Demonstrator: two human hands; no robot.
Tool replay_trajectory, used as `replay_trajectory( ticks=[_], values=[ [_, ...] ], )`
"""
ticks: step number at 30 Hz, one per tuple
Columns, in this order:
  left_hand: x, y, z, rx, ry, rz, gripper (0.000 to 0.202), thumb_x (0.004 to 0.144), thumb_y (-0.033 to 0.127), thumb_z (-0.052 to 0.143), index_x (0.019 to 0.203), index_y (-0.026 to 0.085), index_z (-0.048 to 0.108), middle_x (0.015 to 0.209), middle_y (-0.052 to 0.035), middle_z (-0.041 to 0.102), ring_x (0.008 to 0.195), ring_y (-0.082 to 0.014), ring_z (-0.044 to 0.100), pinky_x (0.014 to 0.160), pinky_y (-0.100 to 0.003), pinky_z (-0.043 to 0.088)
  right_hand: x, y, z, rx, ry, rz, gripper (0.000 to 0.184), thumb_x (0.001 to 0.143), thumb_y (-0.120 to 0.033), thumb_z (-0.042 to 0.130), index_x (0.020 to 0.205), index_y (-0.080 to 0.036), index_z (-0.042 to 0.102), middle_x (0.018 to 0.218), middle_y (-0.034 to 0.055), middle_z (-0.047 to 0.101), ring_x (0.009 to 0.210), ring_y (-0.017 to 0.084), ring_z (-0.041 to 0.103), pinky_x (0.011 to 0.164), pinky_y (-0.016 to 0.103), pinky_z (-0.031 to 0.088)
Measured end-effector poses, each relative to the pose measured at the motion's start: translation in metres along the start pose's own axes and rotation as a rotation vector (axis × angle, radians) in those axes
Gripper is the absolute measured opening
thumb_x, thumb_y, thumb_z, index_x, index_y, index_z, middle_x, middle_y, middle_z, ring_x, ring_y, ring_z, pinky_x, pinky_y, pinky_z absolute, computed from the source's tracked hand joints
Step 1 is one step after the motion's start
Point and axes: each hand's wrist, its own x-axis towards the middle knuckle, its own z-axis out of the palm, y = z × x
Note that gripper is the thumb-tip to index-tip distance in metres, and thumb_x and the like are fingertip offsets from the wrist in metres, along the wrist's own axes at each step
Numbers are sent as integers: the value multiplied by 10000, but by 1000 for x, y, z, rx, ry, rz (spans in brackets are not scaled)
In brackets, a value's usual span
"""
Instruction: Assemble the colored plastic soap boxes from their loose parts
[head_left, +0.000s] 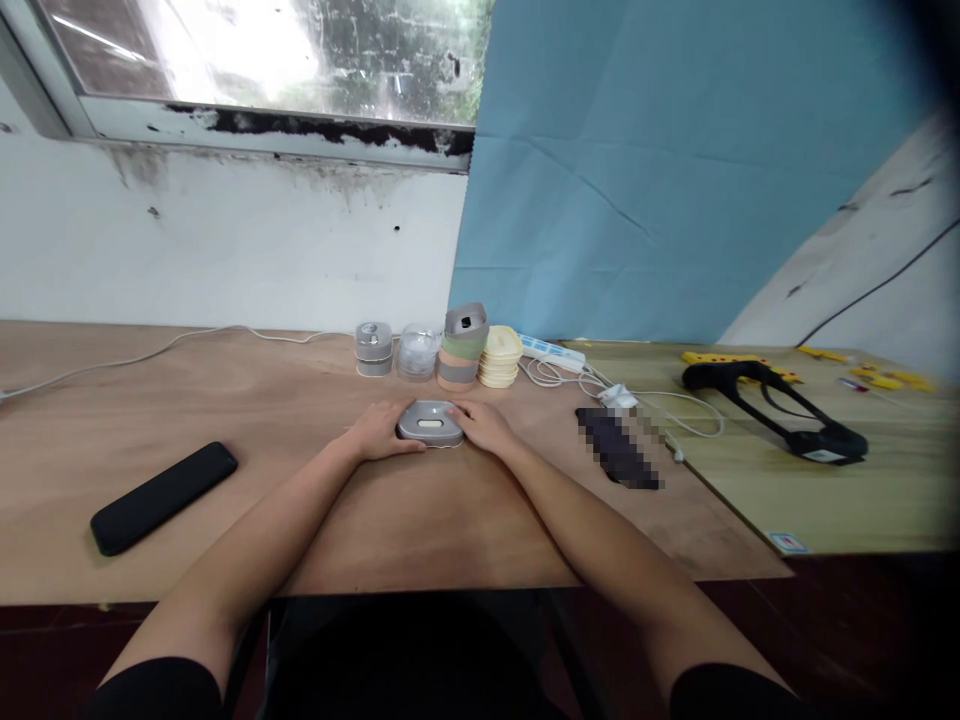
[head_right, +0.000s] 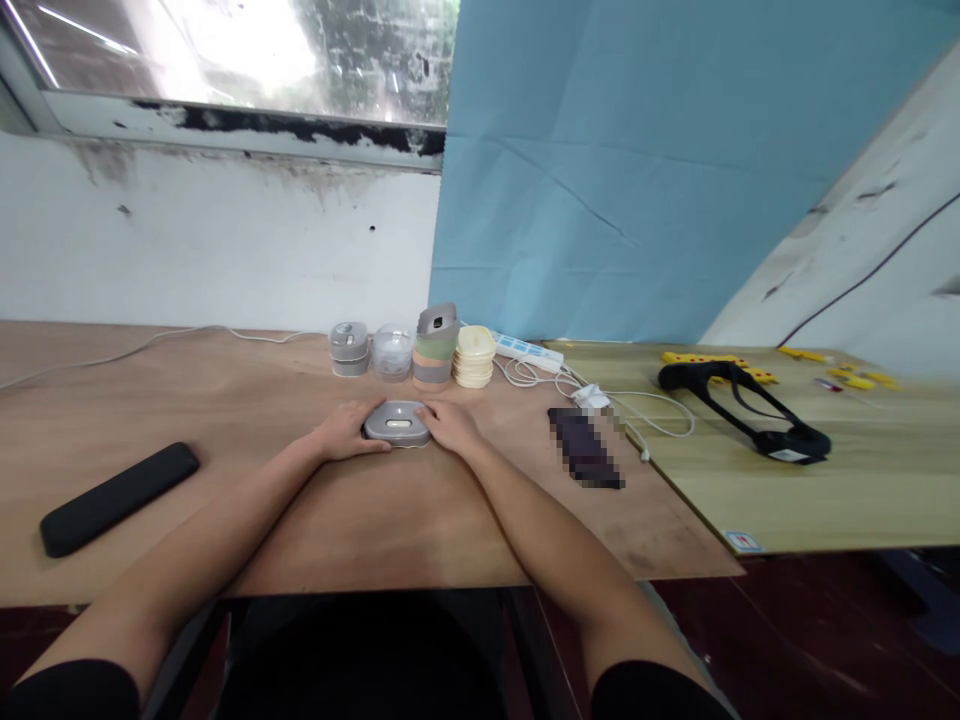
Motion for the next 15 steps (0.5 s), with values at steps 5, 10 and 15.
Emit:
replay_trajectory(
  ticks=[5, 10, 15],
  values=[
    [-1, 0, 0, -18, 8, 0, 995, 682, 766, 555, 1433, 144, 352, 1368, -182, 505, 1233, -360, 480, 1010, -448, 365, 9, -3, -5, 1, 122, 76, 420, 915, -515, 435, 1110, -241, 686, 998, 49, 728, 861, 204, 653, 728, 273, 464],
    [0, -1, 1, -31, 15, 3, 994, 681, 768, 555, 1429, 144, 359, 1363, -183, 508, 1221, -357, 492, 999, -450, 380, 41, -23, -16, -91, 308, 70, 399, 917, -476, 448, 1163, -238, 652, 916, 42, 727, 846, 194, 652, 756, 274, 456],
    [0, 0, 1, -37, 9, 25, 988, 689, 748, 569, 1429, 131, 353, 1358, -180, 515, 1204, -348, 510, 989, -432, 396, 82, -47, -14, -195, 274, -6, 442, 919, -405, 454, 1322, -237, 522, 940, 40, 723, 923, 222, 645, 819, 301, 445]
  ],
)
